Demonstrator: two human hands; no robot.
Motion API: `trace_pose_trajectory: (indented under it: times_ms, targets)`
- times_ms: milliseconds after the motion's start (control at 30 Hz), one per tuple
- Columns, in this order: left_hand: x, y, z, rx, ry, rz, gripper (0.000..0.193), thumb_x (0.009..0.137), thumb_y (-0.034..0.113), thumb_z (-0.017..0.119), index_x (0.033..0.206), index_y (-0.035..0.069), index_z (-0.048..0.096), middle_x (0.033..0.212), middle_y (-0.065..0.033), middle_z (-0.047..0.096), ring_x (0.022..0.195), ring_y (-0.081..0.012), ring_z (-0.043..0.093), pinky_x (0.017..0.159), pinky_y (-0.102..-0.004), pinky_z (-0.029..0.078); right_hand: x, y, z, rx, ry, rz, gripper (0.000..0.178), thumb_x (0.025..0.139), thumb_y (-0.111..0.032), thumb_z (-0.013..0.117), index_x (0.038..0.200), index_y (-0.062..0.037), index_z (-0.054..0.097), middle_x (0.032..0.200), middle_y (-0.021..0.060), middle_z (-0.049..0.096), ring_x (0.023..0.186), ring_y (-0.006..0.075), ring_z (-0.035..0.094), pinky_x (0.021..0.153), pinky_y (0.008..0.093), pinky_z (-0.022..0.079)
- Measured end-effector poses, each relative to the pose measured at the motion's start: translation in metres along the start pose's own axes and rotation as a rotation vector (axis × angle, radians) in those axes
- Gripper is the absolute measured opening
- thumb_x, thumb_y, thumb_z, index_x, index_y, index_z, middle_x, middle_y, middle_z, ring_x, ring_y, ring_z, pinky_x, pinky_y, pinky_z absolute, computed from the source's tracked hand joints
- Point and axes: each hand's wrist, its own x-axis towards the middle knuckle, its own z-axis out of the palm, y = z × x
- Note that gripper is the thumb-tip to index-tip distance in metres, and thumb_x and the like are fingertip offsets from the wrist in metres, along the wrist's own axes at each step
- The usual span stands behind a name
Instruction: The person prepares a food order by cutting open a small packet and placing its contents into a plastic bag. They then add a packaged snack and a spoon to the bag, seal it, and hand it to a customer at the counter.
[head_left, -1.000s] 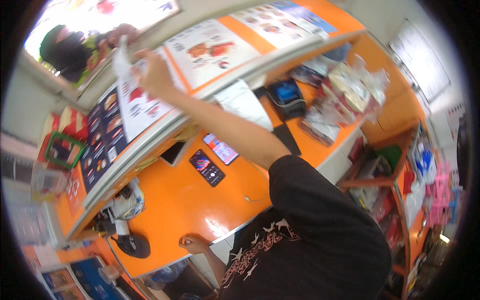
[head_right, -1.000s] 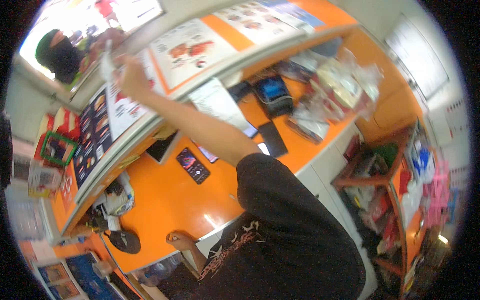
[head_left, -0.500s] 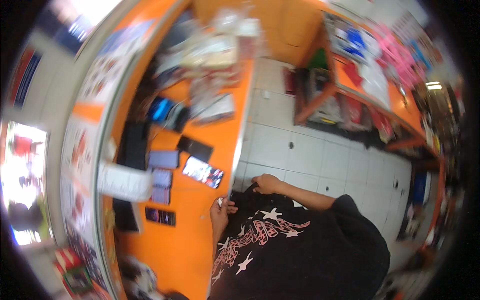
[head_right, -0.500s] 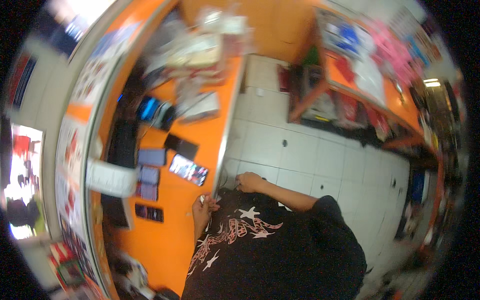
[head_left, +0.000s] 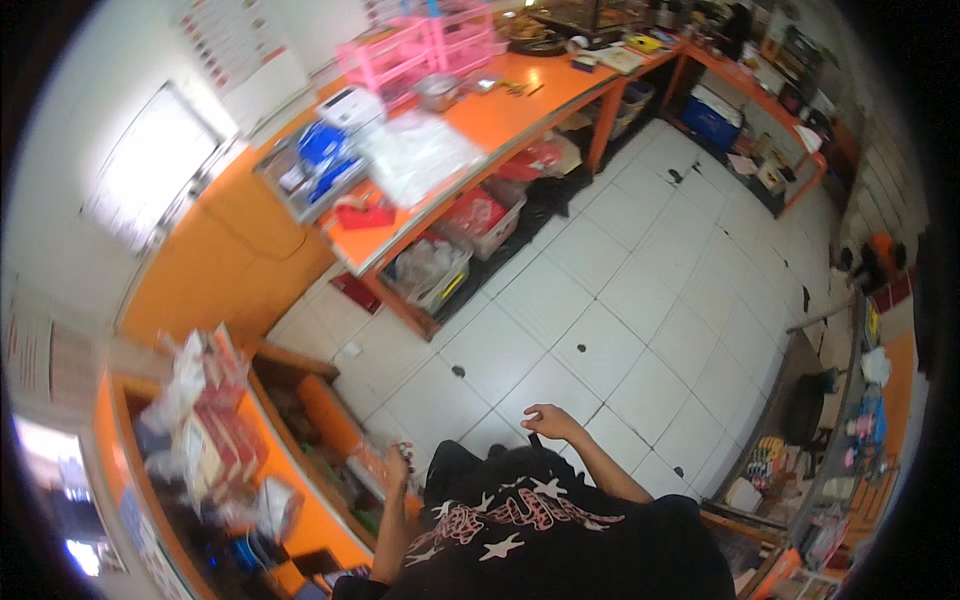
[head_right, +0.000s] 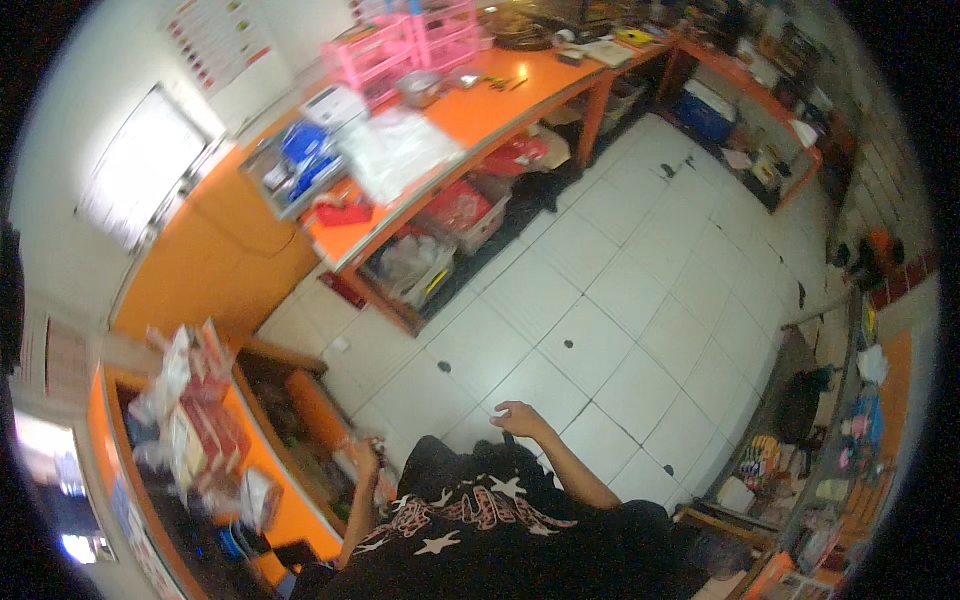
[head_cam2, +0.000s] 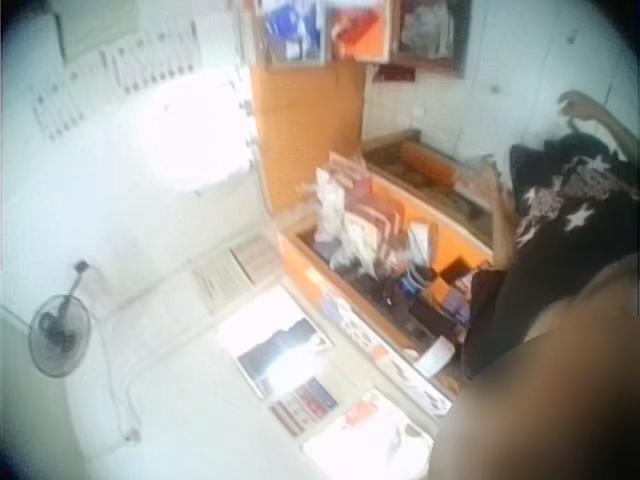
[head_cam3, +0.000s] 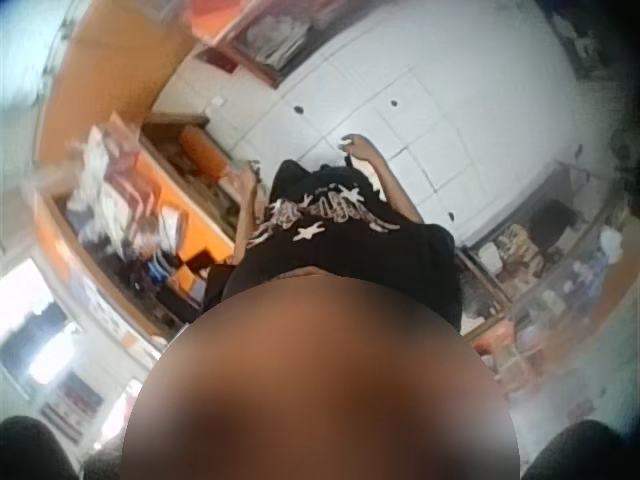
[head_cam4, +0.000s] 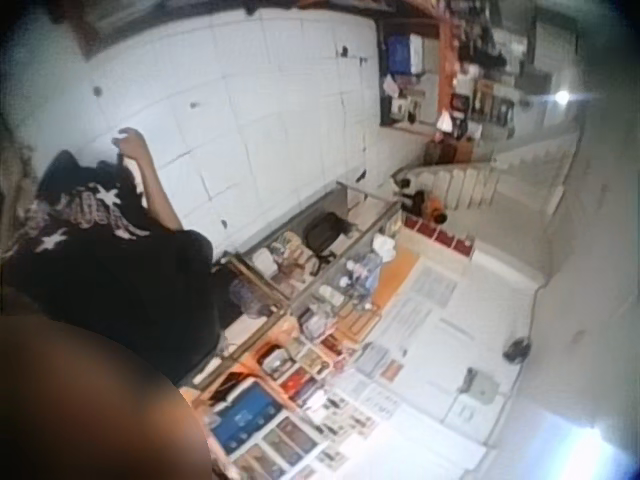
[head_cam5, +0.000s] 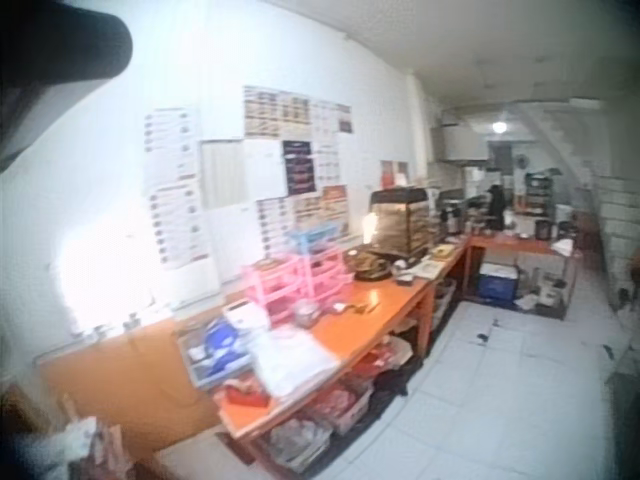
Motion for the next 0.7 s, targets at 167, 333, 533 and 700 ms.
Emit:
trace_pose_trajectory:
  times_ms: [167, 333, 533, 700]
  targets:
    - [0.183, 0.064, -0.042, -0.481, -0.013, -0.188, 0.028, 0.096, 0.022, 0.049, 0.122, 0.011, 0.051, 0.09, -0.0085, 0.06, 0.063, -0.0143, 0.051, 0.052, -0.0251, 0.043, 0.059, -0.011, -0.075, 0.352, -0.028, 0.054, 0.055, 0.084, -0.037, 0.069, 0.123, -0.0004, 0.058, 0.097, 0.0165, 0.07, 0.082, 0.0202, 0.068, 0.069, 0.0321, 0.054]
    - [0.312, 0.139, -0.005, -0.454, 0.325, -0.071, 0.01, 0.094, 0.009, 0.048, 0.1, 0.004, 0.055, 0.07, -0.0024, 0.052, 0.056, -0.0113, 0.049, 0.048, -0.0259, 0.042, 0.139, 0.072, -0.15, 0.364, 0.098, 0.278, 0.048, 0.086, -0.035, 0.068, 0.121, -0.0025, 0.06, 0.096, 0.0144, 0.07, 0.082, 0.0197, 0.068, 0.066, 0.0321, 0.055]
    - [0.416, 0.227, -0.014, -0.447, 0.528, 0.282, 0.029, 0.087, 0.031, 0.059, 0.087, 0.003, 0.062, 0.081, -0.0094, 0.064, 0.07, -0.0256, 0.063, 0.063, -0.0422, 0.051, 0.154, 0.201, -0.231, 0.2, 0.133, 0.662, 0.033, 0.088, -0.029, 0.064, 0.106, -0.0021, 0.066, 0.095, 0.0121, 0.071, 0.078, 0.021, 0.069, 0.062, 0.0339, 0.055]
    - [0.406, 0.37, -0.022, 0.795, 1.4, 0.45, 0.026, 0.088, 0.019, 0.054, 0.069, 0.002, 0.059, 0.072, -0.0128, 0.068, 0.065, -0.0331, 0.066, 0.057, -0.0453, 0.052, 0.131, 0.242, -0.259, 0.906, 0.518, 0.816, 0.027, 0.09, -0.023, 0.059, 0.11, -0.005, 0.063, 0.095, 0.0119, 0.069, 0.078, 0.0233, 0.068, 0.065, 0.0389, 0.053]
